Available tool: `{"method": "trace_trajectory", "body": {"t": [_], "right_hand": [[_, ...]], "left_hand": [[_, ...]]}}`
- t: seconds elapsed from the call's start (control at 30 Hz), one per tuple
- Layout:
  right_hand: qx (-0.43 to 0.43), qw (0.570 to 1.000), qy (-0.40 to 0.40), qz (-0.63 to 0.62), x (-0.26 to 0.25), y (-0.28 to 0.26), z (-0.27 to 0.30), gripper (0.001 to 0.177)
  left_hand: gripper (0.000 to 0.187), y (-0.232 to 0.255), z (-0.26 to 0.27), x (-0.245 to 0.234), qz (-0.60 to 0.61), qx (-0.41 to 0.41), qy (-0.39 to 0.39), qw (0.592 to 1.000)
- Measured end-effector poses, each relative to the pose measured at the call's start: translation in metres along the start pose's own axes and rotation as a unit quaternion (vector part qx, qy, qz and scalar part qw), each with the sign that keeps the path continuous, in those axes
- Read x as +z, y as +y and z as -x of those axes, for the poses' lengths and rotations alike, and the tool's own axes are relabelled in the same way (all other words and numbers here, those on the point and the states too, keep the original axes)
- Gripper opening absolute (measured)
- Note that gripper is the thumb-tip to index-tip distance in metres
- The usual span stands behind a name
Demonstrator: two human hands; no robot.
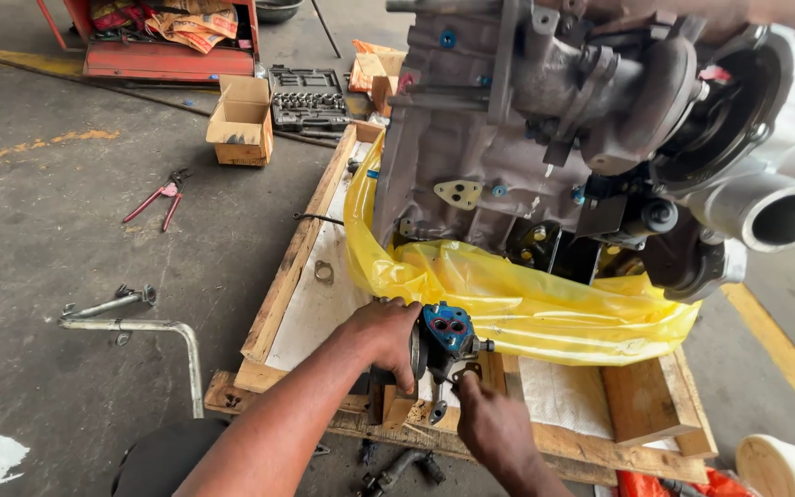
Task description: The person cleans a metal component by scraping it with a metal tool and wiping it with a cloth, then repeats the process on a second component.
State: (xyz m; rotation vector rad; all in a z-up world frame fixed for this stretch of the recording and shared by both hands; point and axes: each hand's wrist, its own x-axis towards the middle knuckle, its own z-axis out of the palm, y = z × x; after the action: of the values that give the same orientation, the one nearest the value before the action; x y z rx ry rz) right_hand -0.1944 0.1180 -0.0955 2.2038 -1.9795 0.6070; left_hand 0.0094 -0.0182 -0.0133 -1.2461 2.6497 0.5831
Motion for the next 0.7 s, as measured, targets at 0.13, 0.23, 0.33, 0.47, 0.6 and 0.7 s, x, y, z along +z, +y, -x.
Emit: {"method": "trace_trajectory", "body": {"t": [0.13, 0.23, 0.33, 0.47, 0.6, 0.7], "right_hand": [[0.039, 0.988, -0.128, 0.071, 0.011, 0.010, -0.001, 0.016], [0.030, 0.984, -0.138, 0.109, 0.004, 0.004, 0.002, 0.020], [0.064, 0.959, -0.233, 0.146, -0.011, -0.002, -0.005, 0.023], [0.042, 0.977, -0.154, 0.138, -0.020, -0.008, -0.006, 0.022], [-0.013, 0.966, -0.217, 0.143, -0.015, 0.000, -0.007, 0.024], [-0.050, 0.989, -0.090, 0.110, -0.015, 0.004, -0.001, 0.021]], "left_hand": [[0.145, 0.000, 0.005, -0.001, 0.007, -0.020, 0.002, 1.000], [0.138, 0.003, 0.013, 0.001, 0.015, -0.022, 0.017, 1.000], [0.133, 0.002, 0.009, -0.001, 0.016, -0.019, 0.030, 0.999], [0.125, 0.005, 0.019, -0.003, 0.037, -0.031, 0.027, 0.998], [0.133, 0.004, 0.014, 0.000, 0.032, -0.040, 0.014, 0.999], [0.130, 0.007, 0.015, -0.002, 0.021, -0.032, 0.022, 0.999]]}}
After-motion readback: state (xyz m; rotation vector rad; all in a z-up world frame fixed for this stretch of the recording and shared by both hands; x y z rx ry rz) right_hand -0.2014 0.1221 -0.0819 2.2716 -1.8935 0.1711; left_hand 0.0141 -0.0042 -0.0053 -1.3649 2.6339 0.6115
